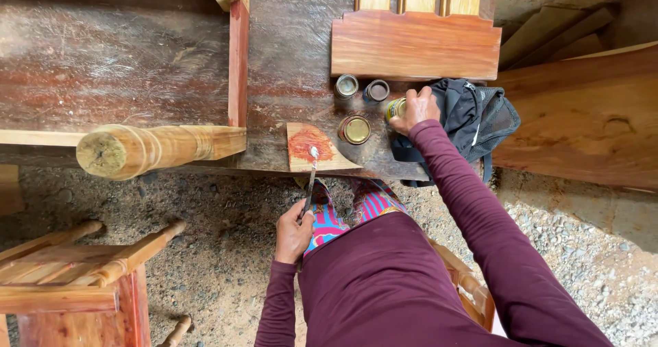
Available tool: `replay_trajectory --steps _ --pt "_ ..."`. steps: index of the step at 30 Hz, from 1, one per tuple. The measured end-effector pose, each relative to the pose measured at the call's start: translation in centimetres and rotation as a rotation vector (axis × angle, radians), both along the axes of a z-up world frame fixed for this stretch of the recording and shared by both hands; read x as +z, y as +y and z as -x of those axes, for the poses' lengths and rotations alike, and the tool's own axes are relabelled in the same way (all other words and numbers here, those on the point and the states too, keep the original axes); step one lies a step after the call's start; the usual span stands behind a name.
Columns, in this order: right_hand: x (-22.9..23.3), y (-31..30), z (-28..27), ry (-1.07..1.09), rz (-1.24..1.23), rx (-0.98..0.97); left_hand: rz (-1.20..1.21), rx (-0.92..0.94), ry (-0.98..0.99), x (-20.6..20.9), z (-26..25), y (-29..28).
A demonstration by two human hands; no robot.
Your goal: The person opens several small paint cans and uses a metal tool to scoop and mix different colored paints on a small wooden board. They repeatedly dip the tool into the cans and blend the contents on the board.
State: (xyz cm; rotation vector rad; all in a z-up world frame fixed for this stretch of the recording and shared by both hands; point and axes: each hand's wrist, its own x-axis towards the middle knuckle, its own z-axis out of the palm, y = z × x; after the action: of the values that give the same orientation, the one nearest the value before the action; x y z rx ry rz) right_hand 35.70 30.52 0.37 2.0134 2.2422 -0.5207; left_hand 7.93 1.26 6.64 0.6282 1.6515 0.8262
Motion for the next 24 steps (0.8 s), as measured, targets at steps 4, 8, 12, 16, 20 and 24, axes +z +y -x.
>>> replay_trajectory --steps 4,8,12,16,20,24 --pt "-1.8 -0.1 0.5 -0.073 -0.066 0.066 0.018 0.067 -0.037 0.0 -0.9 -0.4" --pt "-1.6 -0.6 0.6 -0.128 -0.088 0.167 0.024 0.084 -0.048 -0.7 -1.7 -0.8" --pt "-1.1 -1.1 1.0 -0.142 -0.107 0.239 0.047 0.126 -0.068 -1.7 -2.4 -1.3" --pt "-0.9 -1.4 0.7 -0.134 -0.101 0.289 0.041 0.122 -0.083 -1.6 -2.9 -0.8" --pt "-1.3 -1.8 0.0 -0.112 -0.142 0.363 0.012 0.112 -0.065 -1.5 -3.5 -0.1" --pt "-1.1 -2.4 -0.7 -0.105 -0.12 0.375 -0.013 0.101 -0.044 -1.4 -4.2 0.3"
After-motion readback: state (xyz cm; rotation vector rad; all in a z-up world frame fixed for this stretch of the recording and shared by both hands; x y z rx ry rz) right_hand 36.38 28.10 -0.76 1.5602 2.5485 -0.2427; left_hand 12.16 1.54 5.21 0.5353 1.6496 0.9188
